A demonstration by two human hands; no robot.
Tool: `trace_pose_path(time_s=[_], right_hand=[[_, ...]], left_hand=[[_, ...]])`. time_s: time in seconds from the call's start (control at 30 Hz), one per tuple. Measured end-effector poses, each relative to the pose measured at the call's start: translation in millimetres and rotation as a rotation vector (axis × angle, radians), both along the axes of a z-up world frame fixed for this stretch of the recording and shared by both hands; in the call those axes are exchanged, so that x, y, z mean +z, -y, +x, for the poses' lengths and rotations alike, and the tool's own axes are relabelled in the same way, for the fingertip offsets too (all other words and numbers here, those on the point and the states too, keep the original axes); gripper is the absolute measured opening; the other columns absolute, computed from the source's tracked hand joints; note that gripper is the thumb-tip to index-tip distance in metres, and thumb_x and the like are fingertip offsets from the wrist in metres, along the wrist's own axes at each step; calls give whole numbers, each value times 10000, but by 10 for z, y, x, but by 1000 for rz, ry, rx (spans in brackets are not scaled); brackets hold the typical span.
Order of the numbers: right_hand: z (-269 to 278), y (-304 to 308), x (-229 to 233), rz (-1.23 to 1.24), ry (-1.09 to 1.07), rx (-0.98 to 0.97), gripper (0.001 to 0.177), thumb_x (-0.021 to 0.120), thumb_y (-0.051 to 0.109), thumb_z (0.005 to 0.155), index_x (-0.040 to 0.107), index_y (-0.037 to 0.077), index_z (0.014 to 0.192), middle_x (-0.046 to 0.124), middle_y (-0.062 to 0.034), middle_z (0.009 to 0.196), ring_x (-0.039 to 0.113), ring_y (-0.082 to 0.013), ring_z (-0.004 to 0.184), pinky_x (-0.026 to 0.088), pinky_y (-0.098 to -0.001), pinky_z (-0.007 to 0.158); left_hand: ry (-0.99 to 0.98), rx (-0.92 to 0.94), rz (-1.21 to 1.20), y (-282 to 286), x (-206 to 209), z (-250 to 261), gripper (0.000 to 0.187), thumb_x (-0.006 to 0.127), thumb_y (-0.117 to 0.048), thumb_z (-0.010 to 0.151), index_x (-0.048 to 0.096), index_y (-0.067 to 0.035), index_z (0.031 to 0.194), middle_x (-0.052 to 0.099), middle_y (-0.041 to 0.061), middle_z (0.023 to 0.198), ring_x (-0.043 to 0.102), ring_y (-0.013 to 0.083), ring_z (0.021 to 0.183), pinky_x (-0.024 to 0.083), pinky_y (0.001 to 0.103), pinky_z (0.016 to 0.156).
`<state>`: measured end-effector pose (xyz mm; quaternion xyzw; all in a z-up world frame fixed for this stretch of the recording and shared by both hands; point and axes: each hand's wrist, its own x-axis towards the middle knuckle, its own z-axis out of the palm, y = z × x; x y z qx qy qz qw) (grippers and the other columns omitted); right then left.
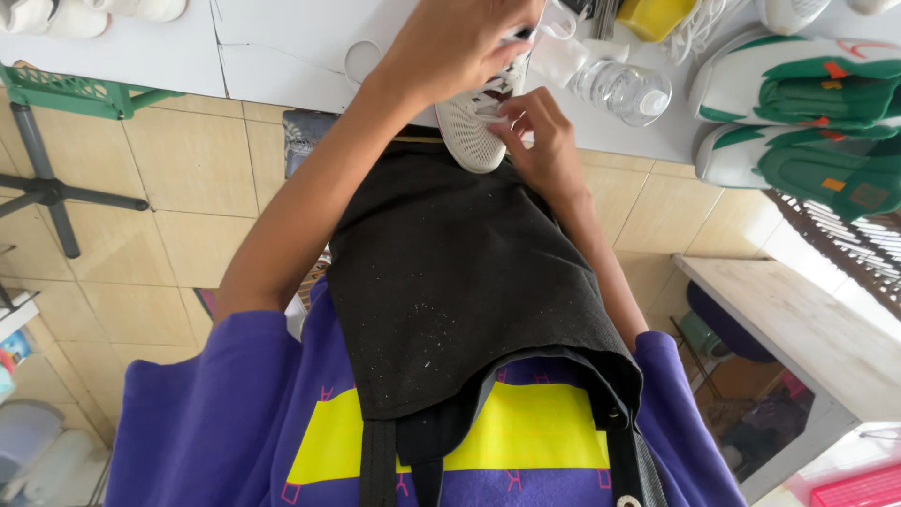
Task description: The person laces a white athletic shoe with blue and red accents, threading the white laces through the eyelets and tying them. The shoe is placed on a white table surrounded by other footwear and cleaning supplies.
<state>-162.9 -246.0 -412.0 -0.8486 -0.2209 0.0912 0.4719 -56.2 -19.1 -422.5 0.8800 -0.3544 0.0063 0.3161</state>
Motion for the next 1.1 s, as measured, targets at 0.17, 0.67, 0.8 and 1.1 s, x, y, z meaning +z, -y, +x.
trace_pose_path(time_s=[0.17,0.67,0.8,1.1], right_hand=[[5,36,40,57,-35,-113,130,819,-51,1084,714,-28,1158,715,-144,1045,692,-210,789,634,-324,755],[43,75,101,96,-107,-92,178,834,-59,1057,742,-18,1203,661,-153,1118,678,-226,816,641,-328,794],[77,43,96,114,-99,-98,91,808,-32,1089,740,-11,1145,660,-134,1077,663,-225,857,618,-323,777],[243,37,230,97,-81,-36,100,707,-112,1124,756,-56,1191,733,-163,1055,705,-250,831,657,-329,750]], left_hand=[[54,-231,83,-71,-311,-422,54,822,-3,1011,779,-22,1038,707,91,1077,732,305,913,617,436,767],[-303,-234,83,-162,154,-393,178,862,-194,1011,811,-24,999,669,95,1098,666,298,757,560,431,582],[-155,-208,147,-179,-103,-646,401,959,-436,1006,776,-79,1009,617,58,1090,701,273,918,602,459,645],[-585,84,-416,-334,126,-829,192,837,84,1040,735,23,1191,681,153,1168,745,265,978,663,364,927]])
